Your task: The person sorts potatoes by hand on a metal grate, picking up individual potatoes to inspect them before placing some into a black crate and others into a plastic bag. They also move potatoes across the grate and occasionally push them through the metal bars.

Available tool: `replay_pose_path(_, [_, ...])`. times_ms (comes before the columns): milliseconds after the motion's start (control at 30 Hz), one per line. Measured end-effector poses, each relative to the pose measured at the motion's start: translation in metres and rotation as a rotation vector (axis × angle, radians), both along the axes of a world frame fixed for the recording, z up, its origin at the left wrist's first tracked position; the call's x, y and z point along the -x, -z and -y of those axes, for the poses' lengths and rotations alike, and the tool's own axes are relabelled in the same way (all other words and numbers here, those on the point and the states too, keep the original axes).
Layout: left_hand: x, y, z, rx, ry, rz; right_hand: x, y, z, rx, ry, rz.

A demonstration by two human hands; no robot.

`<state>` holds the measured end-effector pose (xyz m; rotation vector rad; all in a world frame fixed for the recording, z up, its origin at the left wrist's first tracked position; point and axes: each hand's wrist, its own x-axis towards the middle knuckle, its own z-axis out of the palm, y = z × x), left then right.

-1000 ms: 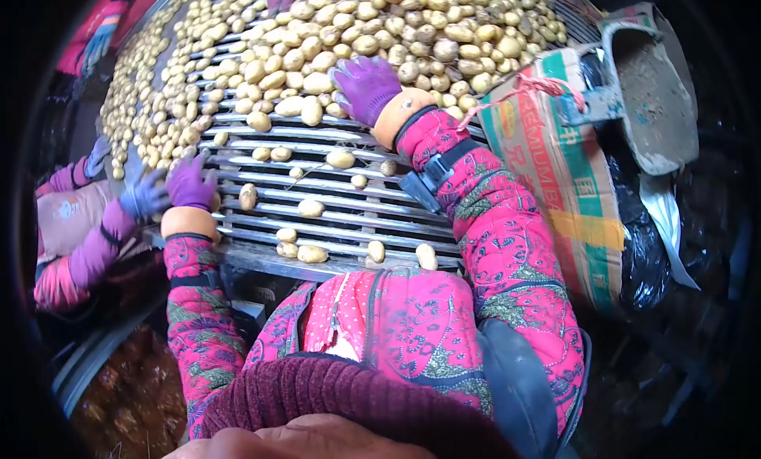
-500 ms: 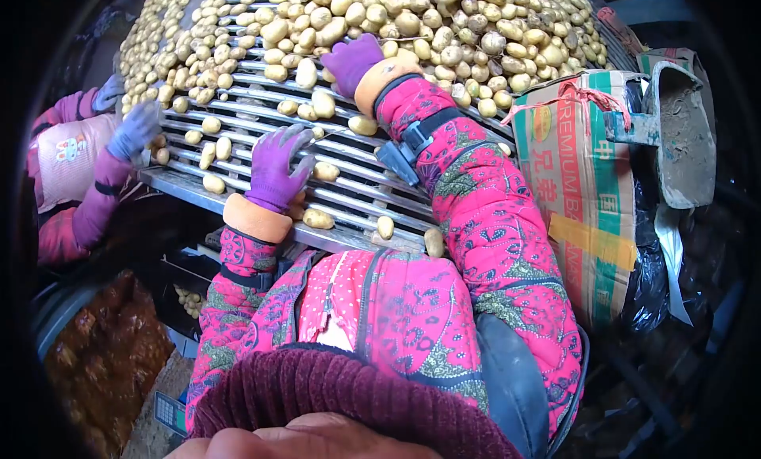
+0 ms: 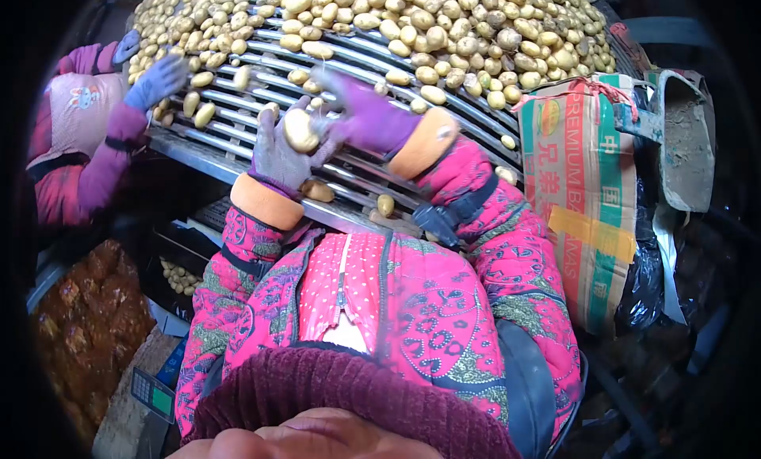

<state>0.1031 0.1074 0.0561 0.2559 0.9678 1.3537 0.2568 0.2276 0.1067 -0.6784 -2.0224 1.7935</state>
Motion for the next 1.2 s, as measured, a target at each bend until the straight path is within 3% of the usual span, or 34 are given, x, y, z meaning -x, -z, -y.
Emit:
replay_pose_path(33, [0.002,-0.034,-0.004,0.240,-0.177,0.569,-0.006,0.004,-0.019,-0.105,0.084,-0.033])
replay_pose_path(100, [0.018,-0.025,0.009,0.205,-0.152,0.553,-0.033,0.028,-0.083,-0.682,0.458,0.144])
replay_pose_path(133, [0.026,-0.021,0.016,0.151,-0.141,0.583,-0.040,0.018,-0.101,-0.719,0.631,0.274])
replay_pose_path(167, [0.034,-0.017,0.020,0.093,-0.128,0.615,-0.063,0.047,-0.141,-0.925,0.664,0.471])
replay_pose_path(200, [0.034,-0.026,0.021,0.116,-0.165,0.497,-0.076,0.055,-0.153,-0.816,0.650,0.700])
replay_pose_path(233, [0.040,-0.023,0.023,0.112,-0.172,0.489,-0.086,0.087,-0.166,-0.924,0.607,0.819])
replay_pose_path(300, [0.051,-0.014,0.026,-0.063,-0.167,0.647,-0.049,0.061,-0.126,-1.025,0.533,1.189])
replay_pose_path(367, [0.059,-0.021,0.024,0.008,-0.229,0.554,-0.038,0.064,-0.129,-0.931,0.564,1.105])
replay_pose_path(433, [0.072,-0.010,0.020,-0.110,-0.188,0.607,-0.032,0.049,-0.120,-0.882,0.505,1.157])
replay_pose_path(467, [0.070,-0.021,0.016,-0.051,-0.250,0.401,-0.039,0.075,-0.121,-1.076,0.517,0.992])
replay_pose_path(500, [0.081,-0.008,0.013,-0.146,-0.214,0.409,-0.039,0.069,-0.109,-1.090,0.458,0.910])
replay_pose_path(533, [0.089,-0.003,0.010,-0.200,-0.181,0.378,-0.027,0.041,-0.091,-0.871,0.344,0.922])
replay_pose_path(600, [0.106,0.001,-0.001,-0.238,-0.202,0.252,-0.019,0.076,-0.065,-1.068,0.326,0.689])
replay_pose_path(633, [0.117,0.002,-0.006,-0.217,-0.261,0.151,-0.010,0.071,-0.044,-1.003,0.277,0.710])
replay_pose_path(667, [0.130,0.005,-0.013,-0.304,-0.292,0.151,-0.007,0.047,-0.036,-0.679,0.047,0.463])
replay_pose_path(700, [0.147,0.003,-0.021,-0.256,-0.382,0.005,0.005,0.041,-0.024,-0.798,-0.030,0.596])
replay_pose_path(767, [0.182,0.005,-0.030,-0.308,-0.437,-0.040,0.008,0.068,-0.040,-0.697,-0.116,0.330])
replay_pose_path(800, [0.202,0.006,-0.033,-0.307,-0.423,-0.072,0.008,0.041,-0.054,-0.522,-0.044,0.189])
replay_pose_path(900, [0.226,0.005,-0.029,-0.204,-0.463,-0.162,0.013,0.026,-0.143,-0.809,0.423,0.219])
replay_pose_path(933, [0.234,0.005,-0.028,-0.196,-0.462,-0.136,0.014,0.008,-0.173,-0.872,0.455,0.351])
replay_pose_path(967, [0.241,0.005,-0.028,-0.188,-0.457,-0.111,0.010,0.026,-0.217,-1.249,0.497,0.458])
replay_pose_path(1000, [0.247,0.005,-0.028,-0.215,-0.432,0.037,0.009,0.031,-0.243,-1.218,0.464,0.637])
replay_pose_path(1033, [0.257,0.009,-0.030,-0.220,-0.373,0.077,0.020,0.016,-0.253,-1.062,0.308,0.998])
replay_pose_path(1100, [0.267,0.013,-0.037,-0.265,-0.362,0.218,0.032,0.032,-0.259,-1.299,0.141,0.996])
replay_pose_path(1167, [0.276,0.014,-0.044,-0.241,-0.535,0.266,0.059,0.043,-0.264,-1.004,0.171,1.011])
replay_pose_path(1200, [0.282,0.012,-0.047,-0.238,-0.555,0.301,0.066,0.045,-0.261,-1.102,0.217,1.026])
